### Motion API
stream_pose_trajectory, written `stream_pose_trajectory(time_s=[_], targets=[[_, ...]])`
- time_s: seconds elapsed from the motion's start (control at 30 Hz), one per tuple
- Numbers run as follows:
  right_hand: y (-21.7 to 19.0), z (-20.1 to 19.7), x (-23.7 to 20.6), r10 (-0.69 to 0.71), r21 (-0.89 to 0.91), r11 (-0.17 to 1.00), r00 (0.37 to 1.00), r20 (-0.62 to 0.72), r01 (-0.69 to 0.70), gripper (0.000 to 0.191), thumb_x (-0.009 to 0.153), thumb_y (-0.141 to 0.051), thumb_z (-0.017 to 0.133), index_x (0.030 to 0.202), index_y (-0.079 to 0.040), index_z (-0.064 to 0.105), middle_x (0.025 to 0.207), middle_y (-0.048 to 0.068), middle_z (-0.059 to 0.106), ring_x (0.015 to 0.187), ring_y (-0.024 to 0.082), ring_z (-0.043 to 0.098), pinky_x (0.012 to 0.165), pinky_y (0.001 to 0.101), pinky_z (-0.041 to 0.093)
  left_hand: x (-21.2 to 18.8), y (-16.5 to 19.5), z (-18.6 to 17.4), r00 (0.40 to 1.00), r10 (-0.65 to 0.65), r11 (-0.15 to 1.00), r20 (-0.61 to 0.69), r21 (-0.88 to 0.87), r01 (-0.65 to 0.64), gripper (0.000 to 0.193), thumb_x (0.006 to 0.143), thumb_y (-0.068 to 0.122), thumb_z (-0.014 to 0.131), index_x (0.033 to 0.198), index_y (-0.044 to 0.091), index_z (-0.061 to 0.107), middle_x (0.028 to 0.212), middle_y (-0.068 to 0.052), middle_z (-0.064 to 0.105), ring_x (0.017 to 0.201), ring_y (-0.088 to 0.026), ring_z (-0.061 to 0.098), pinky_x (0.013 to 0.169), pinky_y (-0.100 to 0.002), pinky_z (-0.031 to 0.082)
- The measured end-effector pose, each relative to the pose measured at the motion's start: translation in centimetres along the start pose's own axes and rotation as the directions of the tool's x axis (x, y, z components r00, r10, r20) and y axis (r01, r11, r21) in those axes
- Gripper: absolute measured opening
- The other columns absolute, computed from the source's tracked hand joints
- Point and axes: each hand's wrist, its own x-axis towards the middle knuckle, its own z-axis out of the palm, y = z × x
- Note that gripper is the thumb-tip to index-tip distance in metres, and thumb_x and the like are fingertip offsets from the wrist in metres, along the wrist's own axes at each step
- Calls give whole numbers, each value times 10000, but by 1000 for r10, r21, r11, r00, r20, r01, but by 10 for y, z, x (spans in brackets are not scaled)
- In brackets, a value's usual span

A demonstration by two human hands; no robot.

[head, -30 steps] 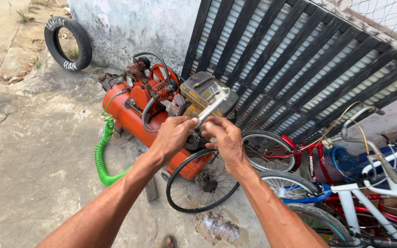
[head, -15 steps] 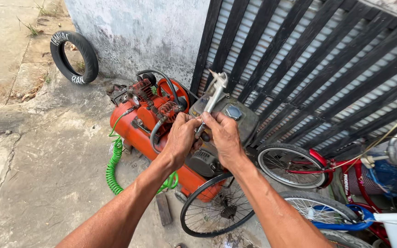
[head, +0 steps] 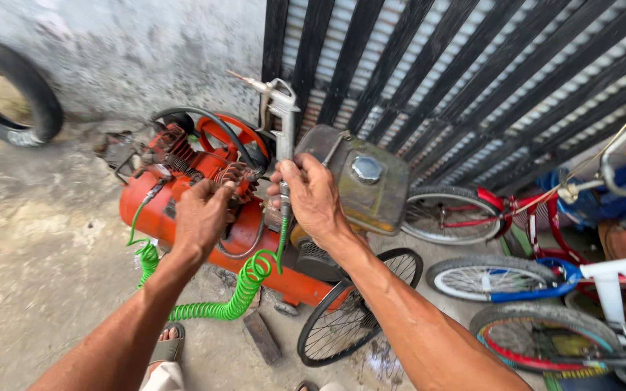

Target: The person connects an air hose to a compressor and then to a bicycle tire valve to inflate the tire. After inflating, they disconnect the hose and wipe their hands with a cloth.

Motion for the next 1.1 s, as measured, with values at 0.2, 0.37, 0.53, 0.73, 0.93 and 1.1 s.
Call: stream_pose_trajectory(time_s=[0.2, 0.37, 0.53, 0.73, 0.93, 1.1], targets=[[62, 81, 53, 64, -250, 966, 997, -43, -72, 309, 1038, -293, 549, 1083, 7, 607, 928, 80, 714, 782, 121, 719, 647, 286, 617, 99, -84, -60, 1000, -1, 976, -17, 216, 4, 410, 938, 391, 666, 907, -12, 734, 782, -190, 740, 750, -289, 737, 763, -436, 538], [107, 145, 92, 78, -437, 896, 997, -14, -76, 271, 1042, -255, 536, 1103, -2, 609, 900, 74, 725, 791, 138, 733, 680, 313, 609, 184, -167, -101, 1000, 16, 941, 10, 338, -18, 400, 930, 393, 668, 1005, 8, 751, 904, -231, 745, 910, -376, 725, 866, -487, 530], [153, 186, 106, 109, -510, 849, 990, -86, -138, 247, 1040, -226, 538, 1043, 4, 628, 870, 87, 748, 773, 160, 752, 681, 316, 611, 282, -255, -112, 995, -55, 790, 86, 613, -9, 482, 938, 455, 683, 1105, 5, 729, 1064, -293, 708, 1034, -452, 686, 883, -540, 533], [175, 201, 103, 207, -536, 812, 973, -105, -231, 266, 1049, -249, 511, 1073, -6, 615, 892, 92, 743, 791, 156, 749, 671, 310, 596, 372, -347, -102, 956, -187, 655, 225, 754, -49, 443, 928, 385, 676, 1153, 4, 690, 1214, -311, 656, 1133, -487, 634, 908, -552, 531], [185, 199, 98, 240, -564, 776, 959, -149, -282, 286, 1055, -267, 508, 1073, -4, 617, 906, 89, 742, 793, 155, 742, 691, 311, 614, 402, -393, -88, 872, -221, 619, 437, 754, -221, 397, 953, 321, 649, 1179, 5, 732, 1191, -319, 704, 1141, -472, 669, 977, -543, 527], [192, 192, 97, 265, -505, 798, 943, -199, -331, 292, 1047, -279, 522, 1087, -5, 611, 921, 90, 741, 813, 145, 742, 700, 304, 629, 399, -389, -91, 890, -167, 578, 423, 774, -259, 321, 977, 276, 610, 1201, 81, 730, 1150, -278, 718, 1079, -452, 690, 916, -538, 549]])
